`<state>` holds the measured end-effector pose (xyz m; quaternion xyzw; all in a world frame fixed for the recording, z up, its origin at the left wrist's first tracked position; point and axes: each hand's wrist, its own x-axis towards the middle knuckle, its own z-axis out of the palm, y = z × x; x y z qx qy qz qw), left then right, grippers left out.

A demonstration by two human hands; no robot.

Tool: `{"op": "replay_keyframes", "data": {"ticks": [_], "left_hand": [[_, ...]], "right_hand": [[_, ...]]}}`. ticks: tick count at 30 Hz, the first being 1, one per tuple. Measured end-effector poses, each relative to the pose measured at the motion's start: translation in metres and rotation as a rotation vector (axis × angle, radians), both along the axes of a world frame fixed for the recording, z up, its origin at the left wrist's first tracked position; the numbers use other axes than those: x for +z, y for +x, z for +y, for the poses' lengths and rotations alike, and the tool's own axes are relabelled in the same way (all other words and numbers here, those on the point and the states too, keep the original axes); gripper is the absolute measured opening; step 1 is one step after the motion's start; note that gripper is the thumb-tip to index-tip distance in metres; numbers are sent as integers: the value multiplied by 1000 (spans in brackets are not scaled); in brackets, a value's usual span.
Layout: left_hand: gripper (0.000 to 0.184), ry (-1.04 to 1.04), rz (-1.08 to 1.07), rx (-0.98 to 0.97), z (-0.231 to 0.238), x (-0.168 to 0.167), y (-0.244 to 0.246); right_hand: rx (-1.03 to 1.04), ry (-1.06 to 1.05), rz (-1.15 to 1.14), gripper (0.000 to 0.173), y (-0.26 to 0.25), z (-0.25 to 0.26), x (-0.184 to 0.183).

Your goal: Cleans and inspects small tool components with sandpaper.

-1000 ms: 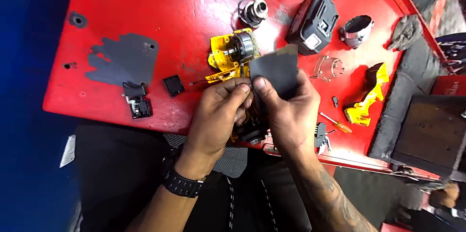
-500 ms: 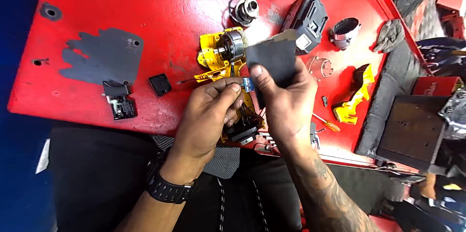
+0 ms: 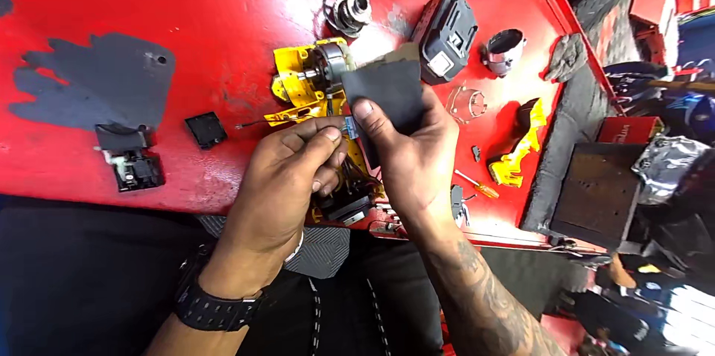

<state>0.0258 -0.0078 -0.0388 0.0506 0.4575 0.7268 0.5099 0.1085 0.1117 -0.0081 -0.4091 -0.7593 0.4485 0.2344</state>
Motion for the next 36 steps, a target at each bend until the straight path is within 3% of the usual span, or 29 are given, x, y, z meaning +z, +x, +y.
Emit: {"op": "replay_keyframes", "data": {"ticks": [36], "left_hand": [[25,-11,10,12,-1,-3,0]], "right_hand": [[65,16,-53,22,13,-2,0]]}}
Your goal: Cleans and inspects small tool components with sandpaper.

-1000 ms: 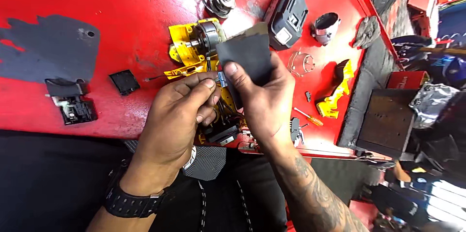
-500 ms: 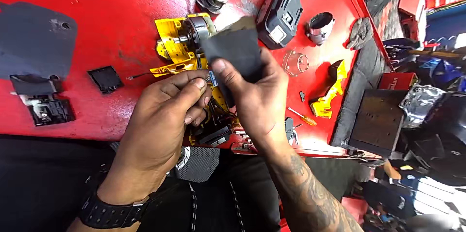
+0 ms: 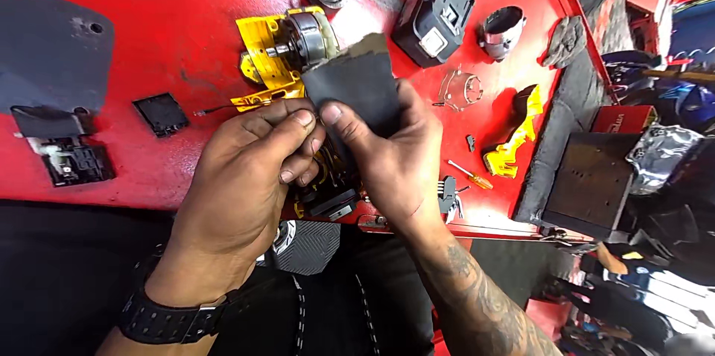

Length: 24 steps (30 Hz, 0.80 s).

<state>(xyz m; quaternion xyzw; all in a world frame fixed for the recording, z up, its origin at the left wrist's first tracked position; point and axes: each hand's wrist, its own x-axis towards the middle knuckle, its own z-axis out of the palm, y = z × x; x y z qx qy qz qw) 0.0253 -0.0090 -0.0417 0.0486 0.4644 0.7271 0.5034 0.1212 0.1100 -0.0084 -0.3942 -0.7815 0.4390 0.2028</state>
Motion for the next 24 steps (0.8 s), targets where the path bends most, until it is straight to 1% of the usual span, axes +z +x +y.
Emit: {"op": "replay_keyframes", "data": {"ticks": [2,6,10,12,15,17,19,22,24], "left_hand": [[25,4,-4,-6,-1,-1,0],[26,-21,-24,-7,-1,1,-1],[26,4,-16,-18,-1,0,-3],[25,13,-27,-17,-1,-1,-3],[26,-2,-46,-6,-1,0,-4],[25,7,-49,-10,-1,-1,-4],[24,-1,-47,-9,0,0,-3],[27,-28,-8,-14,0,2,-2],[28,-49,60,-27,-4,3,1]], "right_hand": [[-25,-12,11,23,-1,3,-1],[41,-37,-63,18,13,-2,10],[26,29,22,23,1,1,-4],[3,17,24,24,-1,3,-3],[47,-11,-20,22,3,-2,0],[2,11,19,24,-1,11,-4],[-84,-31,127,25,1,25,-1],[-187,-115,233,25,5,26,10],[-256,-151,262,25,10,25,13]]}}
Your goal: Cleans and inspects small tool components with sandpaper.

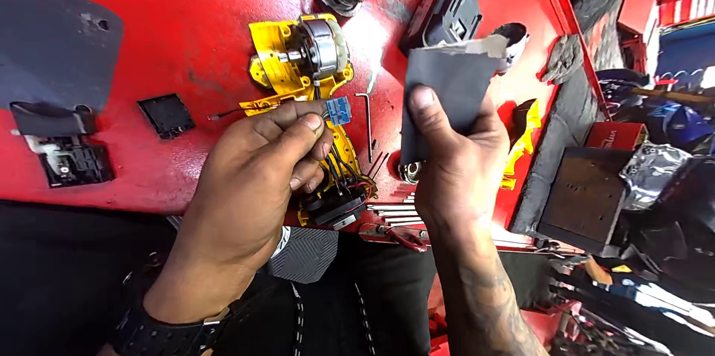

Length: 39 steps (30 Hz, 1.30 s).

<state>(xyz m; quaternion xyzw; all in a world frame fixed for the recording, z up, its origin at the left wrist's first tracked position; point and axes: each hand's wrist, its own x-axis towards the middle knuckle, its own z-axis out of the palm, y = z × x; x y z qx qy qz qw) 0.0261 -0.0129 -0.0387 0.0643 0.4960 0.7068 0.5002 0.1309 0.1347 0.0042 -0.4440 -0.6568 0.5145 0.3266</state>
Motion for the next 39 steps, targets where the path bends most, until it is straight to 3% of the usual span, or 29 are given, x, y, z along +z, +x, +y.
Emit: {"op": "replay_keyframes", "data": {"ticks": [6,11,20,24,39], "left_hand": [[25,-99,335,15,1,3,4],[22,-148,447,32,3,7,8],[23,-175,452,36,5,10,10],[24,-168,455,-7,5,12,9],[26,-77,300,-3,2,1,5]], "right_hand": [[18,-48,-29,25,4,-14,0],[56,-109,-13,23,-1,-23,-4],[63,-139,16,23,-5,-31,-9],[140,-122,-102,19,-3,-37,-4],[263,67,-217,22,-11,-22,-7]]}}
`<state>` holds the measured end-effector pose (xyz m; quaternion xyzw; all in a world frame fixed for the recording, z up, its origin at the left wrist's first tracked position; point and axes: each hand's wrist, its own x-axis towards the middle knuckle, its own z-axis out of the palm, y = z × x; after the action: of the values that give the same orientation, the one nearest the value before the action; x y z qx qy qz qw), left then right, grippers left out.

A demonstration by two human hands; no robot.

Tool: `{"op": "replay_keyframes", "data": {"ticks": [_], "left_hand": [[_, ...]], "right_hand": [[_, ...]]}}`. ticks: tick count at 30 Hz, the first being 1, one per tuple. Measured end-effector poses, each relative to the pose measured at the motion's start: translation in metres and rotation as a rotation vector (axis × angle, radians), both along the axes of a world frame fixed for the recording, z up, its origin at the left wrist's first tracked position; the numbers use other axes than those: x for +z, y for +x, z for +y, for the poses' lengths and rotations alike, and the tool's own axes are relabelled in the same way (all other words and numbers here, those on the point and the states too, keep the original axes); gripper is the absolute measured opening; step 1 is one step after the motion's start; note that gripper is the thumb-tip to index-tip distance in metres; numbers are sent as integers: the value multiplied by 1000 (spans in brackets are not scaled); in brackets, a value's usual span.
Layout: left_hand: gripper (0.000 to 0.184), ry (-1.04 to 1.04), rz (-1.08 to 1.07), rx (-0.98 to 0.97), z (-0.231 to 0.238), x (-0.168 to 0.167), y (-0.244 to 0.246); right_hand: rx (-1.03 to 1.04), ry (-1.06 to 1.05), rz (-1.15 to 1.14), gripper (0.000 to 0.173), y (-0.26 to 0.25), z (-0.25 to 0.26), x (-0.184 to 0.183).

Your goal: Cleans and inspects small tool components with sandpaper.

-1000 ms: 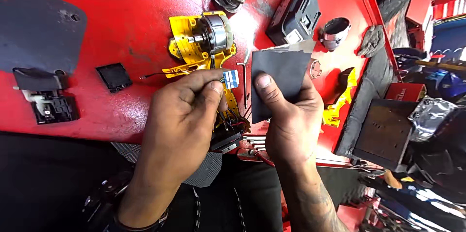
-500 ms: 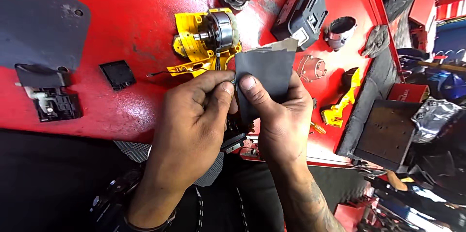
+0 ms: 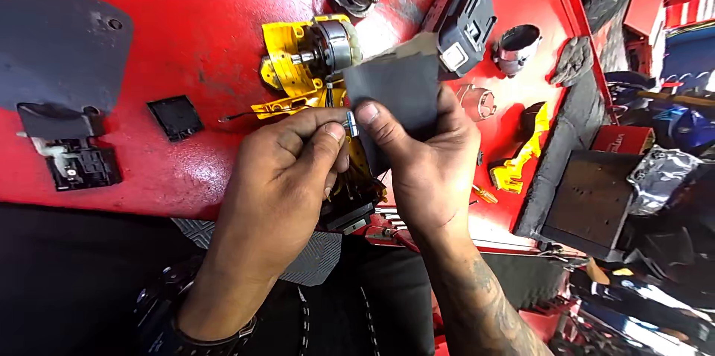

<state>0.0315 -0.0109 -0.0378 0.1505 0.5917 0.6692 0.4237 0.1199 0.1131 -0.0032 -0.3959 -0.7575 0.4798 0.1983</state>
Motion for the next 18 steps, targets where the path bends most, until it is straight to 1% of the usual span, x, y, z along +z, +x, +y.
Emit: {"op": "replay_keyframes", "data": {"ticks": [2,4,8,11,14,18], "left_hand": [[26,6,-21,11,0,-1,1],[27,4,-28,16,1,0,1],[27,-17,47,27,4,1,3],[27,-48,118,34,4,1,4],[27,-94,177,53,5,0,4],[28,-124,249,39,4,-5,6]], "right_hand": [[-8,47,-1,24,-1,3,-5],[-24,59,-49,23,8,7,-1],[-251,72,122,27,23,24,14],[-349,39,108,28,33,13,24],[-418,10,104,28,45,5,20],[-456,-49,94,28,55,-4,11]]}}
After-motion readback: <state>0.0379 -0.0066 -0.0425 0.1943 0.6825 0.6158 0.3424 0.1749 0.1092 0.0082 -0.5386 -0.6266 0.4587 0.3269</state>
